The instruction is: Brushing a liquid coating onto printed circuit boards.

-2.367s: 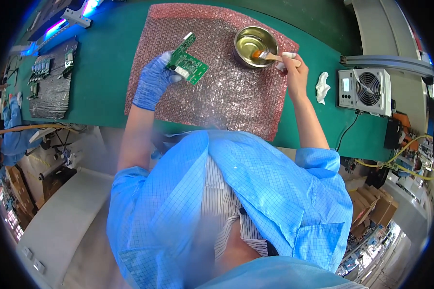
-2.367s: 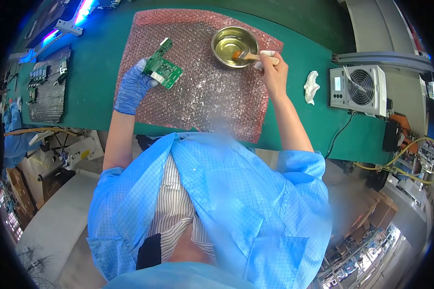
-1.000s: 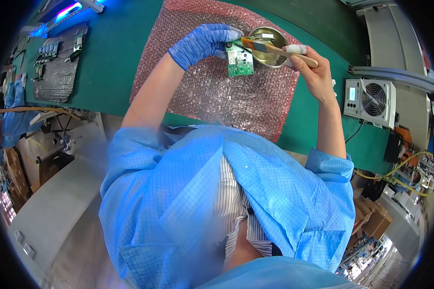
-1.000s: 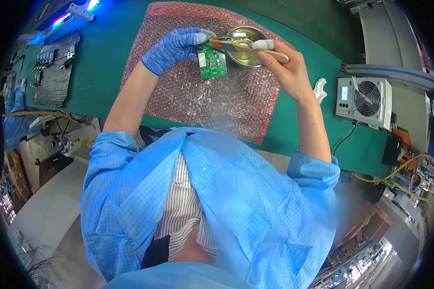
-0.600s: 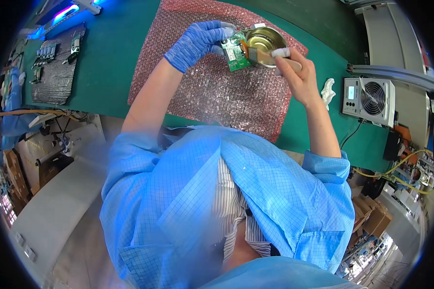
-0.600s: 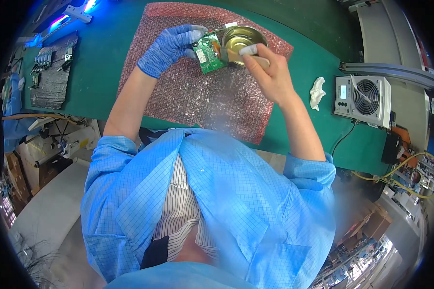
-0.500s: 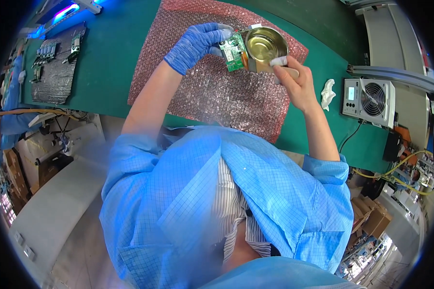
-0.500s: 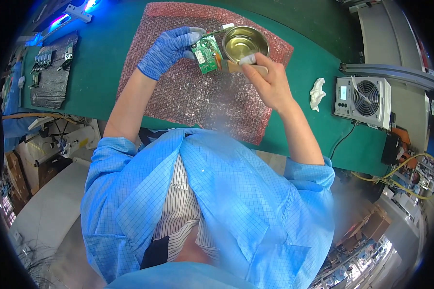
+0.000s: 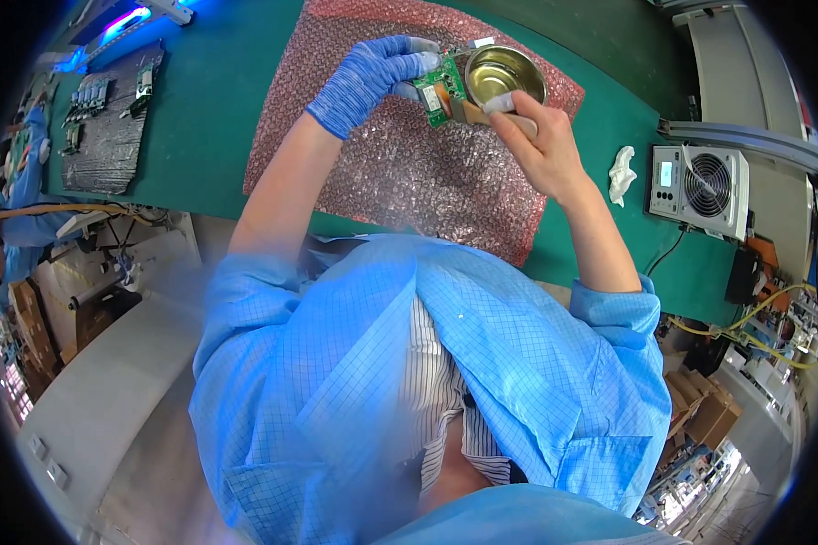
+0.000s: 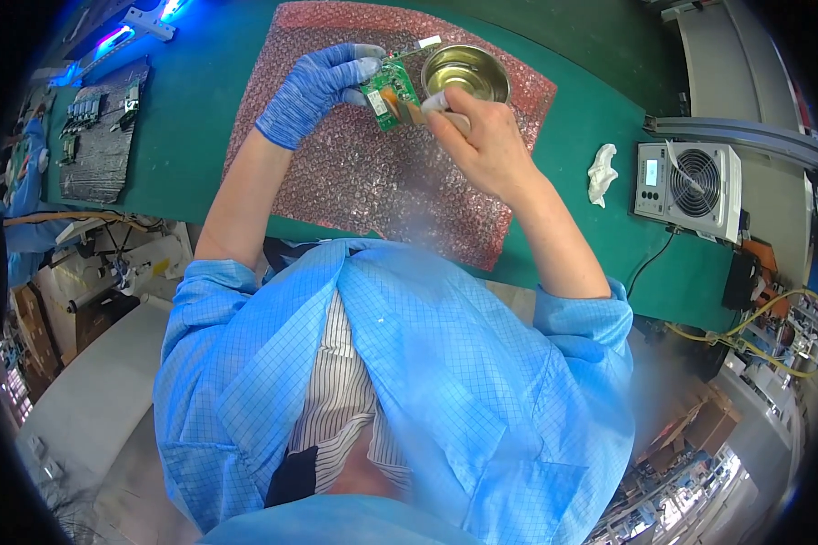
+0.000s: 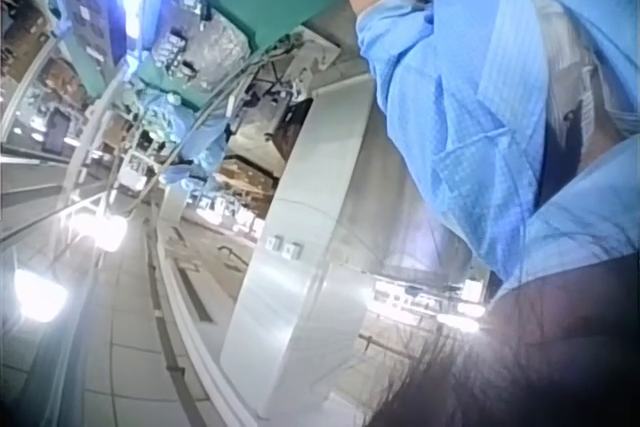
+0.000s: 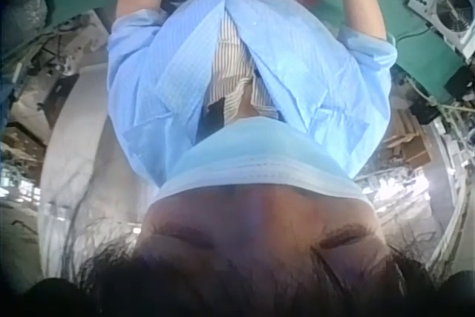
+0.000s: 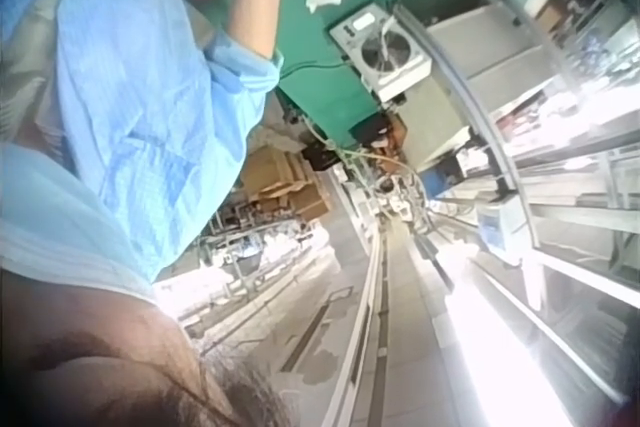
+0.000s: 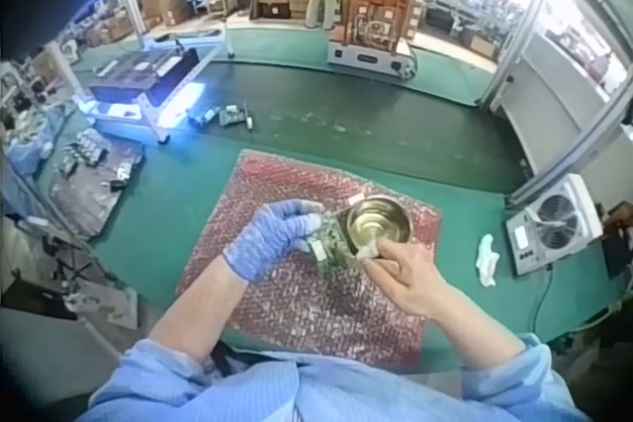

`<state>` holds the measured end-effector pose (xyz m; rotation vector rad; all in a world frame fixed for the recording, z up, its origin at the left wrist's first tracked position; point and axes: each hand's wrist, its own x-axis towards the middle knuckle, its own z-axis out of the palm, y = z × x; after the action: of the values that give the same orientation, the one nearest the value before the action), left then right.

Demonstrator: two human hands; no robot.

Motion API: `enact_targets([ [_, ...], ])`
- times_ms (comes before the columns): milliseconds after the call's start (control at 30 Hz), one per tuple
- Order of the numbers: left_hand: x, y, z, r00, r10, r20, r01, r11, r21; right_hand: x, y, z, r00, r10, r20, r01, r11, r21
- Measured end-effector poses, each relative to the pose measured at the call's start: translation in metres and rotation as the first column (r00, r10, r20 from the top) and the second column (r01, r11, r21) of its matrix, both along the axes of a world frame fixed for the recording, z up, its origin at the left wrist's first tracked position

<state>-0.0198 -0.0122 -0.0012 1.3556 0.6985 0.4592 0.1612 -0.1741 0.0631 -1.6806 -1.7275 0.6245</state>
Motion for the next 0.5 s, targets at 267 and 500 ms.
enact_targets([
  [267, -0.002, 0.001, -0.001, 1.000, -0.011, -0.001, 0.011, 1.000, -0.029, 0.006, -0.005, 0.012, 0.955, -0.136, -0.263, 0.126, 0.991, -0.054],
  [500, -0.005, 0.005, -0.002, 0.990, -0.007, 0.143, 0.021, 0.995, -0.095, 0.021, -0.005, -0.015, 0.892, -0.178, -0.415, 0.166, 0.984, -0.064],
])
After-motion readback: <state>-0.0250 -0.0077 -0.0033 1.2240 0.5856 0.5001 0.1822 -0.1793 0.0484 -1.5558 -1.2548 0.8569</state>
